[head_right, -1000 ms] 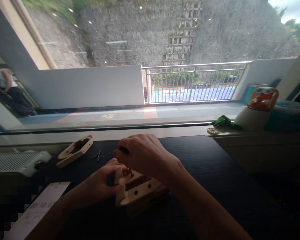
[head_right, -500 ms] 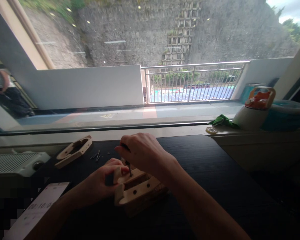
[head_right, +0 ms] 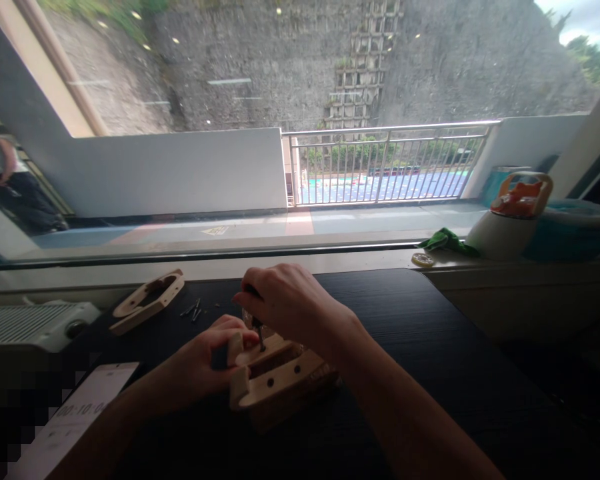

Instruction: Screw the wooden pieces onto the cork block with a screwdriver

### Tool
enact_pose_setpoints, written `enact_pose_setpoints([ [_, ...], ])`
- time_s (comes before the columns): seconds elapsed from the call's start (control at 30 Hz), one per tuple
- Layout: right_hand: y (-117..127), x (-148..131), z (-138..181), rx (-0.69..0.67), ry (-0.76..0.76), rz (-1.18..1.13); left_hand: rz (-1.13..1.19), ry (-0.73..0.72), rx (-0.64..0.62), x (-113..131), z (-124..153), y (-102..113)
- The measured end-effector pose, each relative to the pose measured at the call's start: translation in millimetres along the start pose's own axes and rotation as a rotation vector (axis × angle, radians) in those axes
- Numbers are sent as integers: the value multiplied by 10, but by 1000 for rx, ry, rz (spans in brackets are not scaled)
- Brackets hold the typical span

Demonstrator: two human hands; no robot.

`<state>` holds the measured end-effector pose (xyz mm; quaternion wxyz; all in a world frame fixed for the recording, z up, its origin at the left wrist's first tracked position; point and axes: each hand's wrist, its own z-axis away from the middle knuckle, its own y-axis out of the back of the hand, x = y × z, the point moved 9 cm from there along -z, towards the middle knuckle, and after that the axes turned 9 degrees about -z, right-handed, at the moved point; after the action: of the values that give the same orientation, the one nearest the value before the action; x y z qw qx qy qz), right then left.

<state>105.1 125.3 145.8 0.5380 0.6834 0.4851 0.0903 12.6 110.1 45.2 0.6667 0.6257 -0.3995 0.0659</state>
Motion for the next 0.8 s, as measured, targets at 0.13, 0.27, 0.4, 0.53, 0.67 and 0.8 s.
enact_pose_setpoints([
  [0.13,32,-33,25,-1,4,35,-14,12,-18,11,-9,-9],
  [0.27,56,-170,65,-39,75,23,-26,33,-26,31,-8,1],
  [0.4,37,-189,57,-54,99,-51,-28,20,-26,44,-6,-1],
  [0.53,35,-85,21,-16,45,-55,-22,16,-10,32,-1,8],
  [0.67,28,-22,8,0,-6,-52,-28,-6,-15,50,-2,5],
  [0.8,46,-65,29,14,0,-37,-27,2,-17,52,-3,3],
])
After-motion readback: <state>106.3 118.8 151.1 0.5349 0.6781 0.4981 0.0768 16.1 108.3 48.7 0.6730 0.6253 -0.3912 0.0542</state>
